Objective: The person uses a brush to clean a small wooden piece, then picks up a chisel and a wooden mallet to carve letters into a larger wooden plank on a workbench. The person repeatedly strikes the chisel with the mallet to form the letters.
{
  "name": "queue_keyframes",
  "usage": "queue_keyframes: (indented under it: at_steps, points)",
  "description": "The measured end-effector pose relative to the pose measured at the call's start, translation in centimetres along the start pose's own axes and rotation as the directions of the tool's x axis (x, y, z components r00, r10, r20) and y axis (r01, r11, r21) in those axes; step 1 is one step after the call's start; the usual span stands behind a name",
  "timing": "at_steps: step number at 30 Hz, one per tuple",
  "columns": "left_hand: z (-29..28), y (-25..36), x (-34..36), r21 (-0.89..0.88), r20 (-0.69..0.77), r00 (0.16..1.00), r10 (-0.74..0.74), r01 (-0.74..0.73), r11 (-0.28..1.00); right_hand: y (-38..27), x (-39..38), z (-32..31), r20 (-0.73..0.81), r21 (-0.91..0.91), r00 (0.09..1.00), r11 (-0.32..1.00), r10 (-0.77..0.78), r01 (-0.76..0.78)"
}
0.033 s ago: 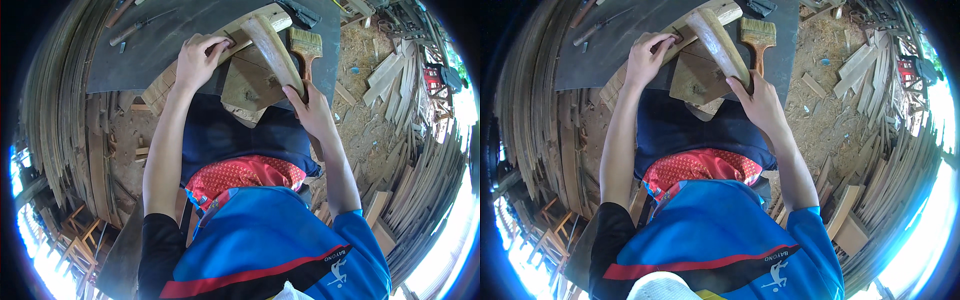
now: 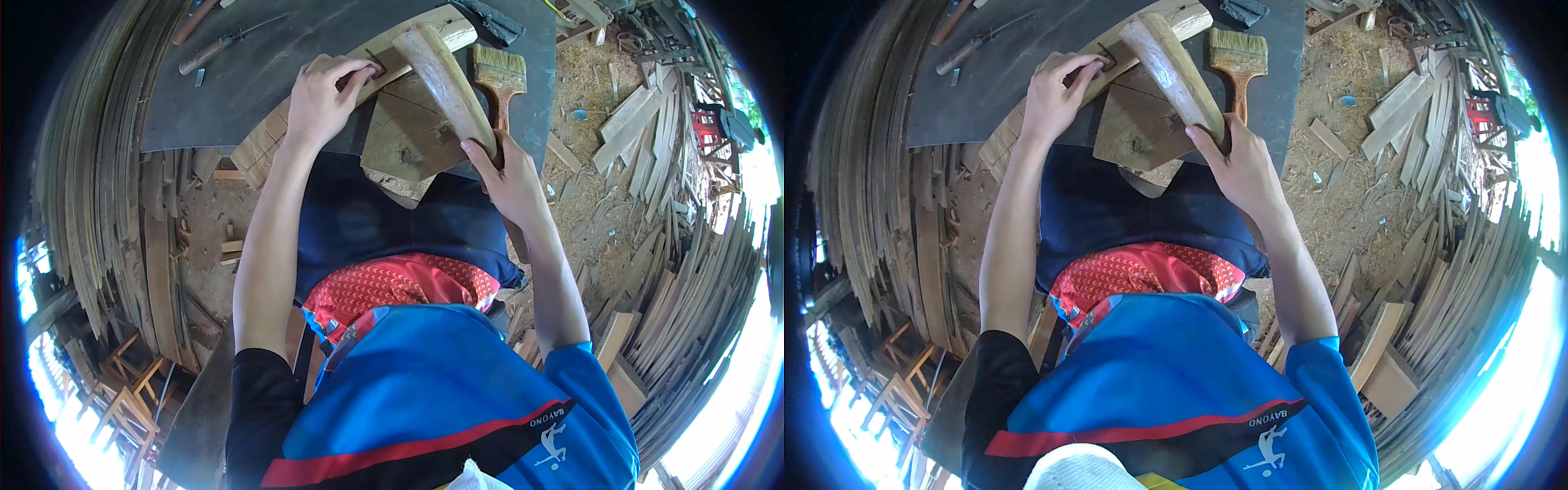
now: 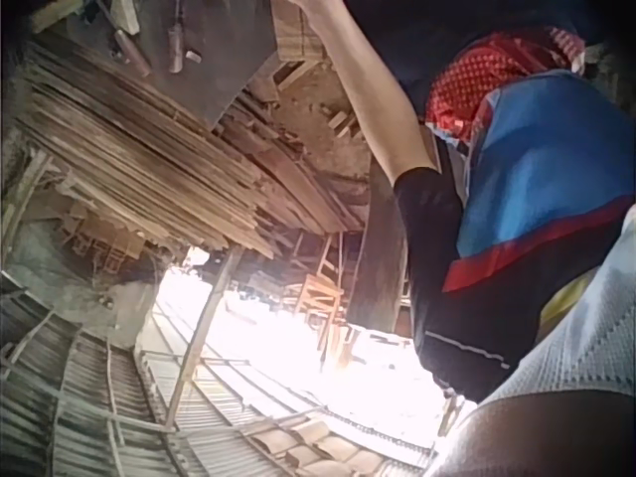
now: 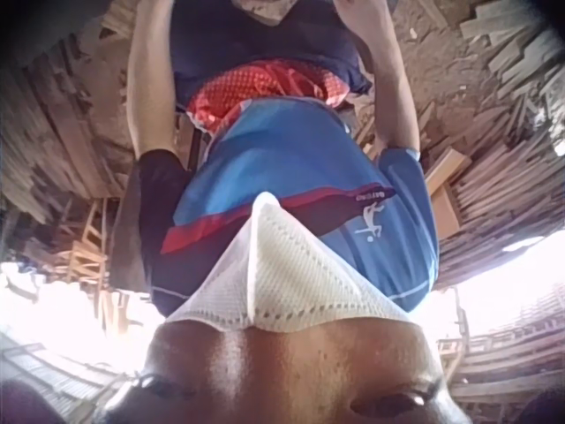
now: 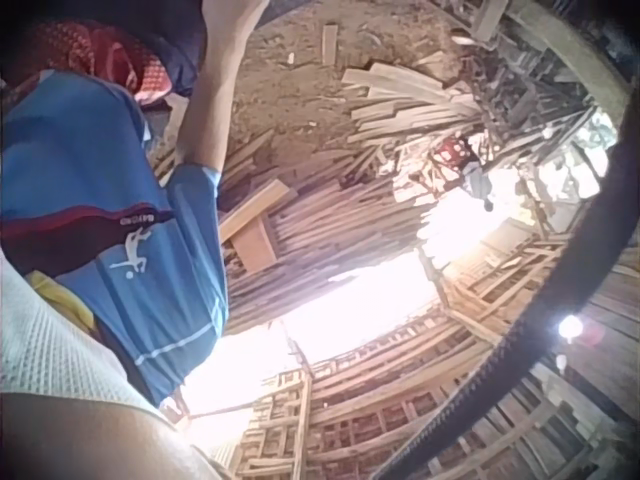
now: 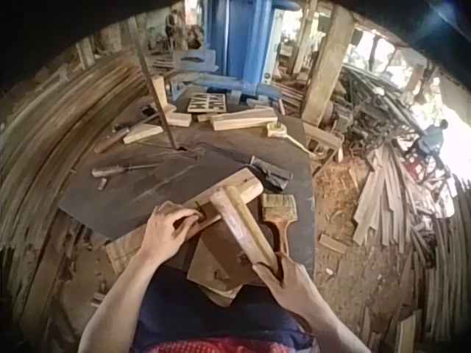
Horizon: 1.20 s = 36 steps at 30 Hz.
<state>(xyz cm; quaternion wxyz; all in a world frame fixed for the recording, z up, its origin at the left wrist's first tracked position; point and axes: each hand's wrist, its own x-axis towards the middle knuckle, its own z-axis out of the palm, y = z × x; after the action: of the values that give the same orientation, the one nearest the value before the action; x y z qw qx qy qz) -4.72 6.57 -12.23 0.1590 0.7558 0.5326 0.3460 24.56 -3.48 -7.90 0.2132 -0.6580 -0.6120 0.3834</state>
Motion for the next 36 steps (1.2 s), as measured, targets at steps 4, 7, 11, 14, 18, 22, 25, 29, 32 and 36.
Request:
queue_keyframes:
  at_steps: [4, 7, 11, 14, 18, 22, 25, 29, 32, 36]
  points:
    - [0.2, 0.0, 0.0, 0.102, -0.011, 0.997, 0.083, -0.081, 0.991, -0.3, -0.1, 0.0, -0.006, -0.001, 1.0, 1.0, 0.001, -0.001]
    - [0.4, 0.0, 0.0, 0.114, -0.052, 0.993, 0.103, -0.097, 0.989, 0.0, -0.3, 0.1, -0.033, -0.007, 0.999, 1.0, -0.011, 0.011]
    - [0.6, 0.0, -0.2, 0.116, -0.067, 0.989, 0.13, -0.122, 0.986, -0.3, -0.7, -0.2, -0.016, -0.028, 1.0, 0.999, 0.019, -0.02]
    - [0.6, 0.3, -0.2, 0.133, -0.078, 0.988, 0.134, -0.123, 0.983, -0.5, -1.3, -0.1, -0.008, -0.012, 1.0, 1.0, 0.012, -0.012]
    - [0.5, 0.3, -0.3, 0.165, -0.079, 0.988, 0.134, -0.119, 0.979, -0.4, -2.3, 0.4, -0.055, 0.019, 0.996, 0.998, -0.066, 0.068]
    - [0.5, 0.5, -0.4, 0.195, -0.089, 0.985, 0.147, -0.127, 0.973, -1.0, -3.0, 1.1, -0.15, -0.007, 0.967, 0.978, -0.207, 0.208]
    - [0.5, 0.5, -0.5, 0.172, -0.128, 0.982, 0.138, -0.115, 0.978, -1.1, -3.0, 0.6, -0.089, -0.135, 0.981, 0.978, -0.172, 0.16]
    - [0.6, 0.3, -0.6, 0.158, -0.117, 0.984, 0.133, -0.114, 0.981, -2.1, -3.4, 0.5, -0.191, -0.068, 0.958, 0.977, -0.212, 0.203]
    - [0.8, 0.0, -0.3, 0.177, -0.146, 0.969, 0.197, -0.17, 0.969, -0.7, -3.2, 1.1, -0.188, -0.236, 0.924, 0.928, -0.333, 0.286]
    - [0.8, -0.5, -0.3, 0.146, -0.144, 0.969, 0.2, -0.179, 0.973, -1.3, -3.3, 0.1, -0.123, -0.172, 0.948, 0.947, -0.294, 0.271]
